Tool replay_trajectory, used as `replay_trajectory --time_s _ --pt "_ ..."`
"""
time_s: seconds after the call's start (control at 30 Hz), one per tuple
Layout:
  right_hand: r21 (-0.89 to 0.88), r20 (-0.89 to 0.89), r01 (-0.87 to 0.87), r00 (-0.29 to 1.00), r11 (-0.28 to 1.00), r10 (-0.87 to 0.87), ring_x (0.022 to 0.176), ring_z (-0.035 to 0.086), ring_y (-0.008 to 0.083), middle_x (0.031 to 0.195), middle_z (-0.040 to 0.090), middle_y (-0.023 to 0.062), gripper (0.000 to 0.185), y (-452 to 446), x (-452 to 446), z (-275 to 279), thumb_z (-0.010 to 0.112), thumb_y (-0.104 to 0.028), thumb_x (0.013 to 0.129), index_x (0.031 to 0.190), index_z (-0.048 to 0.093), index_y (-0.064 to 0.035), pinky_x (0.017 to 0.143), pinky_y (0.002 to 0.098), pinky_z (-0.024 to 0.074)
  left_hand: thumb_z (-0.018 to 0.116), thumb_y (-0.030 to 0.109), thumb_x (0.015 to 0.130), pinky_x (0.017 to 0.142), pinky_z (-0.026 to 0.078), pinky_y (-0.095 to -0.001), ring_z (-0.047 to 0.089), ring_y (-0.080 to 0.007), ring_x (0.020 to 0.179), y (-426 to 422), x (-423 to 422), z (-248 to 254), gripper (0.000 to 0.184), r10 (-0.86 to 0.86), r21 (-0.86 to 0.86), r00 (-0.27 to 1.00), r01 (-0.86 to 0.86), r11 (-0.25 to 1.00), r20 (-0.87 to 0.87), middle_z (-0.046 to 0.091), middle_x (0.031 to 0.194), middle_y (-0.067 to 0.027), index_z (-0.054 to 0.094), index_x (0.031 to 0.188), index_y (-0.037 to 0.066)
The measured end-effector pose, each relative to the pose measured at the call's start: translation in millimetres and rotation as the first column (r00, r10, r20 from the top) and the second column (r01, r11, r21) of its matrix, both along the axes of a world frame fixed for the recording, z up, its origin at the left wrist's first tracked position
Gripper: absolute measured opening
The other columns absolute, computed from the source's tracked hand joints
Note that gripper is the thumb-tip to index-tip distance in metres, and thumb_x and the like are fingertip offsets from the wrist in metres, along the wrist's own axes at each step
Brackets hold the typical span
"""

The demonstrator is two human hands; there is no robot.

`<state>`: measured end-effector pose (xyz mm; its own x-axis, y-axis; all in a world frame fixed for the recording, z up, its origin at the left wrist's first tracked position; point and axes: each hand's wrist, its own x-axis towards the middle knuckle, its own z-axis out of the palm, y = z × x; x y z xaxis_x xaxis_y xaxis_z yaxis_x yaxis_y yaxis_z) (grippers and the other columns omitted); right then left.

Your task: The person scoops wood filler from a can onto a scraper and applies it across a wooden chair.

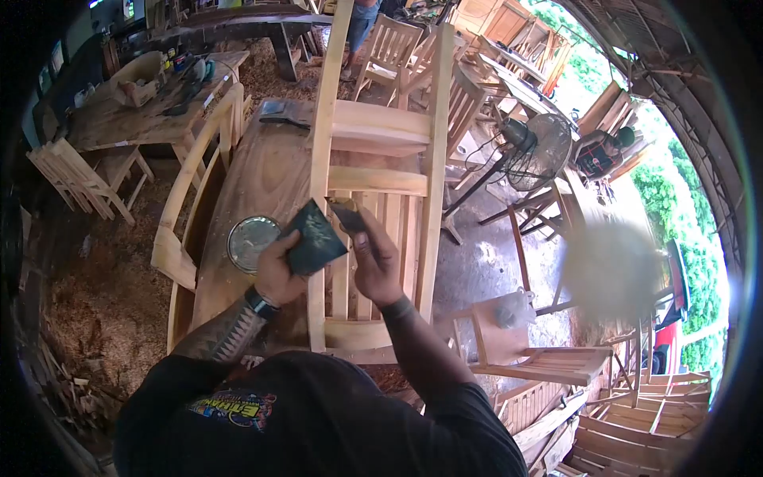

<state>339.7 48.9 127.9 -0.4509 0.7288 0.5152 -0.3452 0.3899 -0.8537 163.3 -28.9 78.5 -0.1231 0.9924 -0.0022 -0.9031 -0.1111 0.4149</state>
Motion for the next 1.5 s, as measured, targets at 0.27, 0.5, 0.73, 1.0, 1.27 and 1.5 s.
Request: replay_trajectory --time_s 0.27,0.5,0.73,1.0,1.27,1.5 --pt "0.24 0.259 0.073 0.956 0.968 -0.136 0.127 0.062 0.0264 0.137 0.064 0.0209 0.041 -39 -22 9 0.052 -0.007 0.108 0.148 0.052 0.0013 0.106 0.0348 0.0471 0.055 0.015 0.104 0.094 0.06 -0.0391 0.073 -0.0258 0.105 -30 -8 38 0.032 0.049 -0.124 0.99 -0.066 0.99 -0.134 0.072 0.119 -0.0152 0.061 0.13 -0.004" --pt "0.446 0.556 0.052 0.766 0.894 -0.323 0.105 0.071 0.0384 0.122 0.069 0.023 0.045 -54 -37 45 0.061 -0.006 0.1 0.145 0.057 -0.0055 0.088 0.0422 0.0582 0.056 0.012 0.103 0.093 0.06 -0.0356 0.073 -0.0227 0.101 -35 -30 45 0.033 0.05 -0.031 0.957 -0.062 0.998 -0.286 0.072 0.115 -0.0137 0.061 0.13 -0.007" --pt "0.471 0.683 -0.002 0.634 0.882 -0.363 0.091 0.07 0.0422 0.103 0.073 0.0211 0.04 -48 -27 31 0.062 -0.019 0.1 0.138 0.062 -0.0058 0.08 0.0497 0.0565 0.057 0.011 0.102 0.094 0.057 -0.0348 0.072 -0.0194 0.097 -36 -37 27 0.028 0.152 0.015 0.906 -0.159 0.987 -0.394 0.073 0.11 -0.0102 0.065 0.123 -0.006" --pt "-0.028 0.72 0.053 0.693 0.998 -0.017 0.089 0.074 0.0288 0.098 0.074 0.0159 0.039 -41 13 -3 0.056 -0.03 0.108 0.135 0.062 -0.0016 0.077 0.0393 0.0604 0.055 0.006 0.1 0.101 0.057 -0.0415 0.072 -0.0274 0.107 -17 -87 -16 0.034 -0.14 -0.023 0.935 0.141 0.99 -0.325 0.071 0.121 -0.0168 0.062 0.128 -0.01" --pt "-0.686 0.099 0.095 0.994 0.721 -0.037 0.091 0.067 0.0133 0.104 0.068 0.0068 0.04 -11 6 -57 0.051 -0.031 0.111 0.127 0.062 0.0038 0.077 0.0286 0.0586 0.062 0.009 0.098 0.118 0.037 -0.0383 0.054 -0.0238 0.135 -43 -42 -8 0.039 -0.387 -0.107 0.671 0.419 0.902 -0.633 0.059 0.147 -0.0134 0.064 0.133 -0.006" --pt "-0.661 0.307 -0.115 0.861 0.742 0.406 0.102 0.06 0.0102 0.113 0.066 0.0033 0.051 19 -30 -59 0.053 -0.045 0.109 0.132 0.064 -0.0004 0.09 0.0255 0.0499 0.063 0.012 0.097 0.118 0.034 -0.0354 0.045 -0.0243 0.145 -32 -43 -38 0.039 -0.14 -0.039 0.685 0.16 0.986 -0.715 0.039 0.164 -0.0212 0.064 0.131 -0.008"
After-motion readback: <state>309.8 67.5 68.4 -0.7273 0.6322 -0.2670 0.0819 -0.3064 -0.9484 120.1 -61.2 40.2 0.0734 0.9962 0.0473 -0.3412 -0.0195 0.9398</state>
